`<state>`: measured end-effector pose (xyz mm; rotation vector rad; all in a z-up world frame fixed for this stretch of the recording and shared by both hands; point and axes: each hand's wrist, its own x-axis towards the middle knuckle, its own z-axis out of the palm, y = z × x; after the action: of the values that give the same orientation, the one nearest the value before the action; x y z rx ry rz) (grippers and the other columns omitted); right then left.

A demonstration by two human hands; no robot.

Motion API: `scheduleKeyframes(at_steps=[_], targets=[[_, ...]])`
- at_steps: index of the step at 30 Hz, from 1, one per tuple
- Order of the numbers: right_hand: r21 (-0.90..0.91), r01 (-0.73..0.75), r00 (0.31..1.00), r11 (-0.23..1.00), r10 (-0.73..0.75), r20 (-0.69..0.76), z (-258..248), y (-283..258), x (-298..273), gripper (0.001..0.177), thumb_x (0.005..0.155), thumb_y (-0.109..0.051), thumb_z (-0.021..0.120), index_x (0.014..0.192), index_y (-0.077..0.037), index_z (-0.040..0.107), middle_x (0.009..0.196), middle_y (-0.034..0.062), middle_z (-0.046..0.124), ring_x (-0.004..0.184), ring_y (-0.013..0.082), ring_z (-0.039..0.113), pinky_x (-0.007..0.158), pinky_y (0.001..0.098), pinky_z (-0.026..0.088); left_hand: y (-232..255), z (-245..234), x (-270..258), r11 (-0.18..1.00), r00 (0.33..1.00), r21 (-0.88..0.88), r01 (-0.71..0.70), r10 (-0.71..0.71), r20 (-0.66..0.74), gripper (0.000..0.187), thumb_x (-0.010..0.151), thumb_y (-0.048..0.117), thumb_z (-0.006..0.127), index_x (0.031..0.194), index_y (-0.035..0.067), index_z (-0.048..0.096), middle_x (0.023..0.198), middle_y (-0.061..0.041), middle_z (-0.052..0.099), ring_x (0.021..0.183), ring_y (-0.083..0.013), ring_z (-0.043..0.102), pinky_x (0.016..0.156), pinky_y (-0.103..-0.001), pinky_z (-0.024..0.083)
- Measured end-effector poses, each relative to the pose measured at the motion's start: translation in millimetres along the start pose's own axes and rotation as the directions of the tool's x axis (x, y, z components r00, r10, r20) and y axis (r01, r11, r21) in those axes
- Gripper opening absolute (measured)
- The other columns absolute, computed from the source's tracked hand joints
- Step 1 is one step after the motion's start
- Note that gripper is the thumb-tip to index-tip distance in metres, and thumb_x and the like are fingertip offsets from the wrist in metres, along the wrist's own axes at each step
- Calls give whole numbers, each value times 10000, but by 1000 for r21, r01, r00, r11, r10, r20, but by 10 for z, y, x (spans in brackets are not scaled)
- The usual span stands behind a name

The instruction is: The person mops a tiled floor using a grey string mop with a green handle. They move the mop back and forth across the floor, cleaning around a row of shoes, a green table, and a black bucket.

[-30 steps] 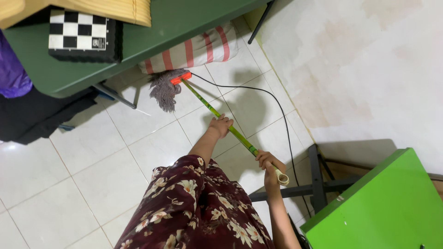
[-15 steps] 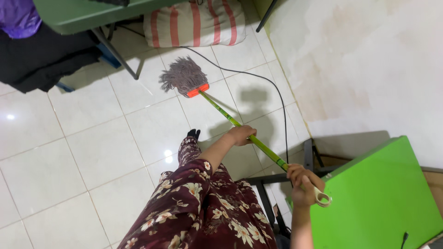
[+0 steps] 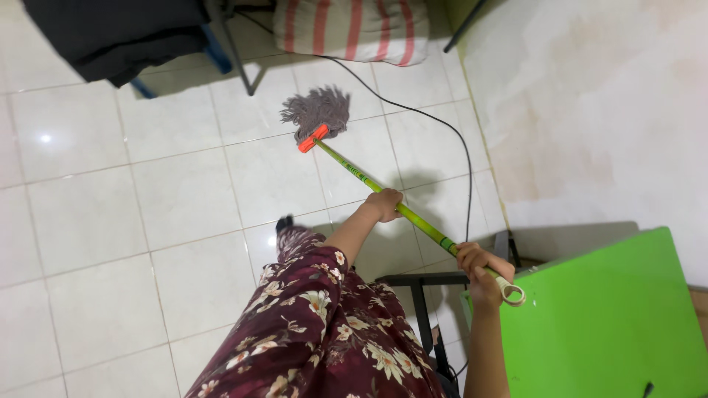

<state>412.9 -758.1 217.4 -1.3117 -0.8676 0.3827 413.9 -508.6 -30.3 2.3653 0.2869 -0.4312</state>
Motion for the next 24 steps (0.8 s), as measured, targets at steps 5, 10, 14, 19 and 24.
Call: scheduleKeyframes(at_steps=[5, 10, 14, 19, 24], targets=[[56, -9, 996, 998, 5, 84, 229, 80, 44, 284, 814, -222, 584, 645, -28, 463, 631, 92, 476, 692, 262, 528, 985, 485, 480, -212, -96, -430, 996, 995, -51, 76, -79, -67, 420, 917, 457, 687, 1152, 120, 599, 1272, -63, 581, 1260, -263, 547, 976, -454, 527], [89, -40, 989, 995, 27, 146, 597, 209, 152, 240, 789, -182, 568, 629, -49, 448, 609, 76, 458, 661, 253, 513, 971, 489, 493, -596, -224, -928, 984, 981, -129, 123, -140, -133, 399, 904, 422, 700, 1141, 116, 604, 1272, -67, 581, 1278, -262, 527, 982, -451, 517], [96, -73, 976, 993, 52, 210, 1135, 326, 197, 190, 746, -147, 549, 610, -65, 443, 591, 77, 454, 644, 254, 509, 955, 500, 507, -1082, -305, -1426, 964, 960, -193, 185, -219, -174, 387, 904, 404, 704, 1129, 108, 601, 1283, -68, 578, 1282, -270, 524, 995, -462, 503], [112, -47, 942, 993, 7, 337, 2035, 468, 191, 197, 769, -162, 509, 601, -84, 443, 570, 58, 462, 611, 235, 529, 901, 487, 540, -1879, -221, -2186, 946, 914, -234, 223, -286, -289, 390, 882, 394, 726, 1097, 99, 588, 1279, -81, 580, 1294, -284, 505, 1000, -462, 495], [107, -129, 882, 986, 65, 467, 2926, 484, -40, 172, 742, -164, 481, 595, -77, 457, 616, 78, 508, 674, 244, 542, 969, 493, 536, -2633, -3, -3029, 894, 853, -311, 323, -418, -314, 364, 872, 380, 721, 1093, 118, 597, 1271, -63, 603, 1293, -263, 523, 999, -455, 504]])
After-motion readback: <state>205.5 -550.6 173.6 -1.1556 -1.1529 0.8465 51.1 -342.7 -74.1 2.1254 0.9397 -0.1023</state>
